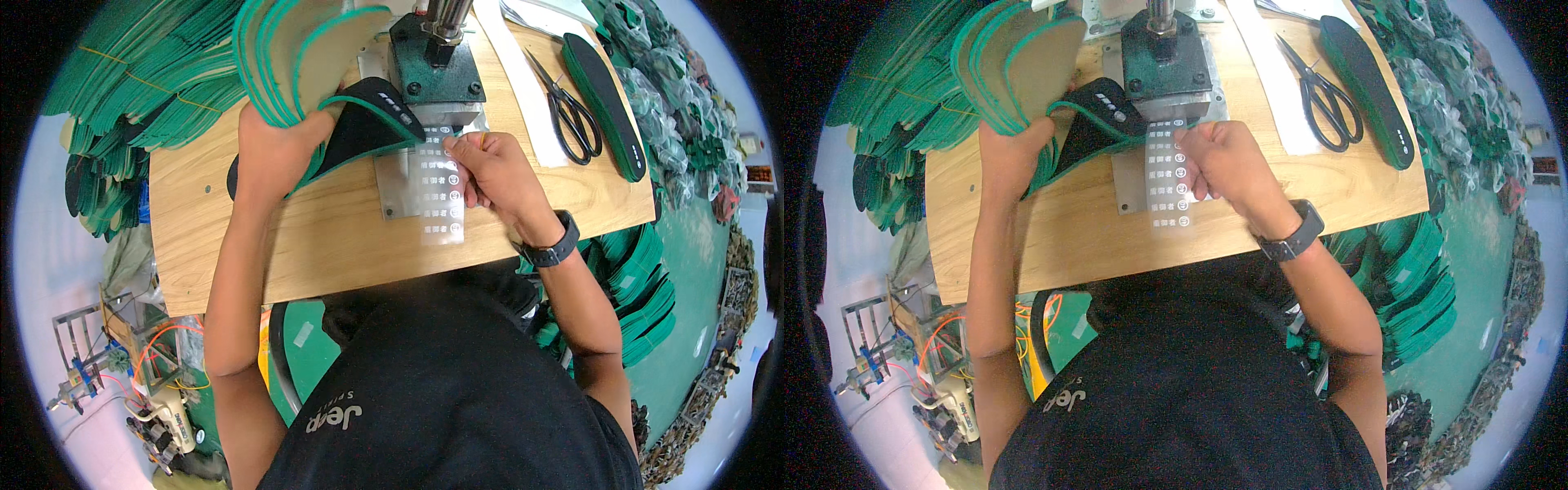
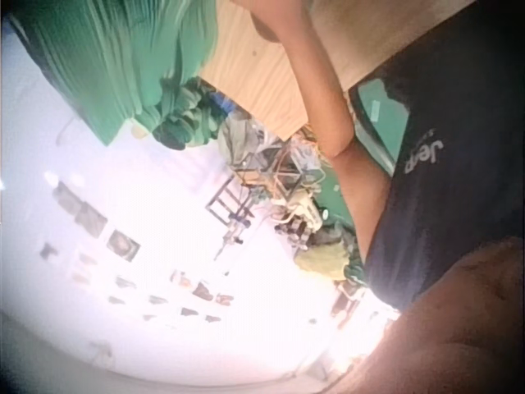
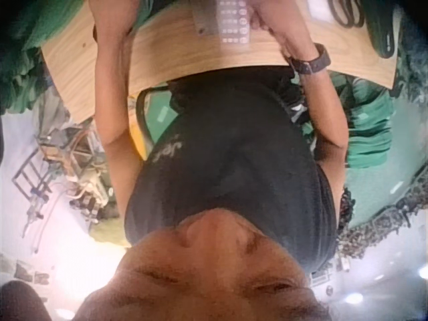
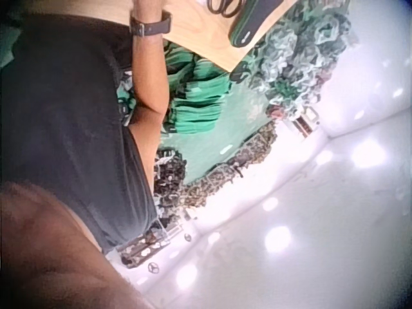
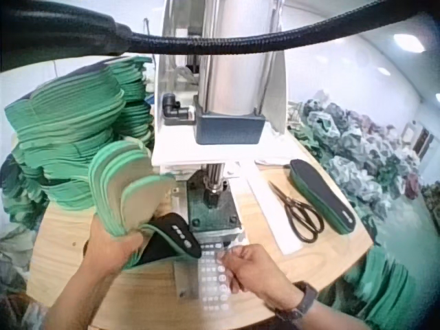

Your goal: The person cuts a strip of stickers from a sheet using shears, applies a circular sticker to the heel of an insole while holding it on a metal platform, and wraps a finished bundle of insoles with a rubber band.

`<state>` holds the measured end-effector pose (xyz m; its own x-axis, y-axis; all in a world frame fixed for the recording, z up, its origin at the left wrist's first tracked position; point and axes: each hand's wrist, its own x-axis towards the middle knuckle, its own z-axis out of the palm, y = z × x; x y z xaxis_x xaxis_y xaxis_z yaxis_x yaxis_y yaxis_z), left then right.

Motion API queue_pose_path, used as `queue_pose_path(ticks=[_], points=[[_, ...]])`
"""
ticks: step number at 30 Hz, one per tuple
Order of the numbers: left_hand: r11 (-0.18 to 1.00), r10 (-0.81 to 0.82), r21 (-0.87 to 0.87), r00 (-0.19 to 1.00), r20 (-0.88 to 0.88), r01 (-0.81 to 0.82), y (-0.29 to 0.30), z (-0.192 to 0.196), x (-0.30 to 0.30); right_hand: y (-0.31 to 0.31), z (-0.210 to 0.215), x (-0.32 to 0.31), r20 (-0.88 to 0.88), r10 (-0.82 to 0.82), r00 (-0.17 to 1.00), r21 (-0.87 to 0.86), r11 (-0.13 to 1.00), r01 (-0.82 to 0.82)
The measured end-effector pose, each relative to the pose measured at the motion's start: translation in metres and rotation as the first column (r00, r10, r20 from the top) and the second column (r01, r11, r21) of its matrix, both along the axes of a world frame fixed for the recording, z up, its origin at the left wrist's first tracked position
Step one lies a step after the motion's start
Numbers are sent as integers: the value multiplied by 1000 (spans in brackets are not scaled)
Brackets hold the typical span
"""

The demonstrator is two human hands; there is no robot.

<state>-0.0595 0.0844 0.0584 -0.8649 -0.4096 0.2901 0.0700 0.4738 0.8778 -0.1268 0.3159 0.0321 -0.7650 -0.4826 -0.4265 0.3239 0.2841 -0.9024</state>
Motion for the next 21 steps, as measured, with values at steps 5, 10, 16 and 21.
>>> queue_pose_path(ticks=[5,10,16,21], points=[[978,-62,-193,994,94,79,-3,-12,2,2,-4,1,-26,8,1000,-12,1000,-9],[831,-111,-498,951,288,248,5,-12,-9,2,8,7,12,-16,1000,-2,1000,16],[827,-83,-496,930,358,264,4,-7,-6,18,-5,11,-66,-102,993,-133,987,92],[912,-56,-370,947,316,178,7,1,-8,35,-7,8,36,-271,962,-270,924,271]])
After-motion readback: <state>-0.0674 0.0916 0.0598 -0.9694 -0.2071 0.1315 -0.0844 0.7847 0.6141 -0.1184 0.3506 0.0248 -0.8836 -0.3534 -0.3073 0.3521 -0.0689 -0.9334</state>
